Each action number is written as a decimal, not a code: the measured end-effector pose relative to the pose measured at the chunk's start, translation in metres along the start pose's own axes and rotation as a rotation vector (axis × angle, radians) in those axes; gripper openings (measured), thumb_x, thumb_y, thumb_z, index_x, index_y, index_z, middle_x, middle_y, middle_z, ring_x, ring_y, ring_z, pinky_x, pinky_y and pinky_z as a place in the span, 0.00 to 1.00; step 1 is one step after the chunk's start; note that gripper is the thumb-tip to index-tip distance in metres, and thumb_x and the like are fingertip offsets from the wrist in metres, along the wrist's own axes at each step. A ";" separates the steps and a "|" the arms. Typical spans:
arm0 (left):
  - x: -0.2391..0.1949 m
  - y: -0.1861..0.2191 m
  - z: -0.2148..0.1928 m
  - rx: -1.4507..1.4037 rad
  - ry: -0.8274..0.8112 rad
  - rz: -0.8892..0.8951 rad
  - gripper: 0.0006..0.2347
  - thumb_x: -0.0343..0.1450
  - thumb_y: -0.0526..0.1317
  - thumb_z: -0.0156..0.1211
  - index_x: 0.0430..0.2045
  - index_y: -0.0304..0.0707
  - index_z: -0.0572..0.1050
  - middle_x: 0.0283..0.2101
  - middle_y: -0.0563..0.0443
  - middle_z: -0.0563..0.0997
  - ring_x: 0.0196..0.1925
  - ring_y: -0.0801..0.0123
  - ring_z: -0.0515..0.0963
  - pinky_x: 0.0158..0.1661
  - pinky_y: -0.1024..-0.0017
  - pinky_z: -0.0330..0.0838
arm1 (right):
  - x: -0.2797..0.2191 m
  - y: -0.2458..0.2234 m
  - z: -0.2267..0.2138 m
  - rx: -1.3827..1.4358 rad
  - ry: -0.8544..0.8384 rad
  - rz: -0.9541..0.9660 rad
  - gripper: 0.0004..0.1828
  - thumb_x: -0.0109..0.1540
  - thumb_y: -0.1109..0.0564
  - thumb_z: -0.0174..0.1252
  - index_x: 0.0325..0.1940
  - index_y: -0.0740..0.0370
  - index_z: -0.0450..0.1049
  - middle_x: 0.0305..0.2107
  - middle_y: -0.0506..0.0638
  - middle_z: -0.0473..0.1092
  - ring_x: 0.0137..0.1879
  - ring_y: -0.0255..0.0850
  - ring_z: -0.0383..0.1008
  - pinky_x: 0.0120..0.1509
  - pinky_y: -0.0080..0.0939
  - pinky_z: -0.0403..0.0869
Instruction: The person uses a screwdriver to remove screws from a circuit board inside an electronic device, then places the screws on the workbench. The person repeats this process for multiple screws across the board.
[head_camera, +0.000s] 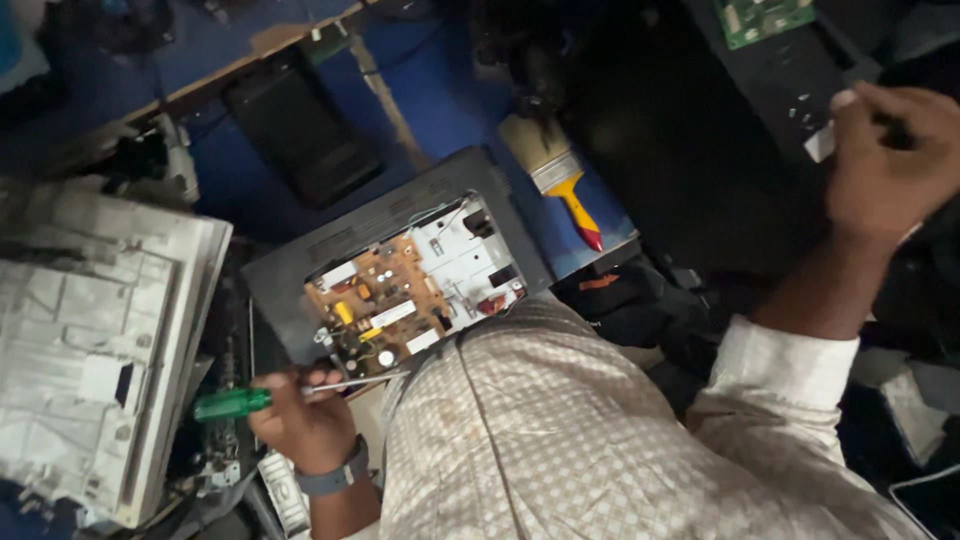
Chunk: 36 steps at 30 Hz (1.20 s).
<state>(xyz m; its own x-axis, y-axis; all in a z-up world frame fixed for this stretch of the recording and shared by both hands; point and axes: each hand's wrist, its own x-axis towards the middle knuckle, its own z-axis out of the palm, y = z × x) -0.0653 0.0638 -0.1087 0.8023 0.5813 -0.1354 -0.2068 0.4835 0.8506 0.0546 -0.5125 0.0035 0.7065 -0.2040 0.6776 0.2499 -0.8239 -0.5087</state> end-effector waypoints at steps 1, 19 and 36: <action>0.001 0.000 0.000 -0.014 0.002 -0.016 0.09 0.78 0.40 0.64 0.35 0.38 0.69 0.33 0.50 0.75 0.31 0.68 0.77 0.33 0.65 0.75 | -0.001 0.008 -0.007 0.026 0.027 0.069 0.09 0.65 0.71 0.66 0.49 0.69 0.81 0.47 0.52 0.74 0.50 0.37 0.76 0.53 0.33 0.73; 0.018 0.014 0.025 -0.026 -0.020 -0.109 0.07 0.79 0.40 0.62 0.35 0.40 0.72 0.27 0.54 0.74 0.29 0.73 0.76 0.32 0.73 0.73 | 0.024 0.011 -0.024 -0.135 -0.248 0.152 0.10 0.57 0.67 0.67 0.44 0.67 0.84 0.30 0.53 0.75 0.35 0.37 0.73 0.42 0.31 0.68; 0.018 0.016 0.010 -0.028 -0.046 -0.125 0.07 0.80 0.39 0.60 0.41 0.36 0.71 0.35 0.46 0.78 0.36 0.65 0.80 0.42 0.67 0.77 | 0.000 -0.027 -0.026 -0.034 0.010 -0.005 0.10 0.69 0.73 0.57 0.53 0.73 0.80 0.43 0.61 0.74 0.48 0.44 0.72 0.56 0.37 0.72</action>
<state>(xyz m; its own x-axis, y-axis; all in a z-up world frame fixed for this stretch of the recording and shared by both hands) -0.0487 0.0751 -0.0924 0.8475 0.4851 -0.2156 -0.1184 0.5687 0.8140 0.0306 -0.5041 0.0317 0.6987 -0.2045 0.6856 0.2312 -0.8423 -0.4869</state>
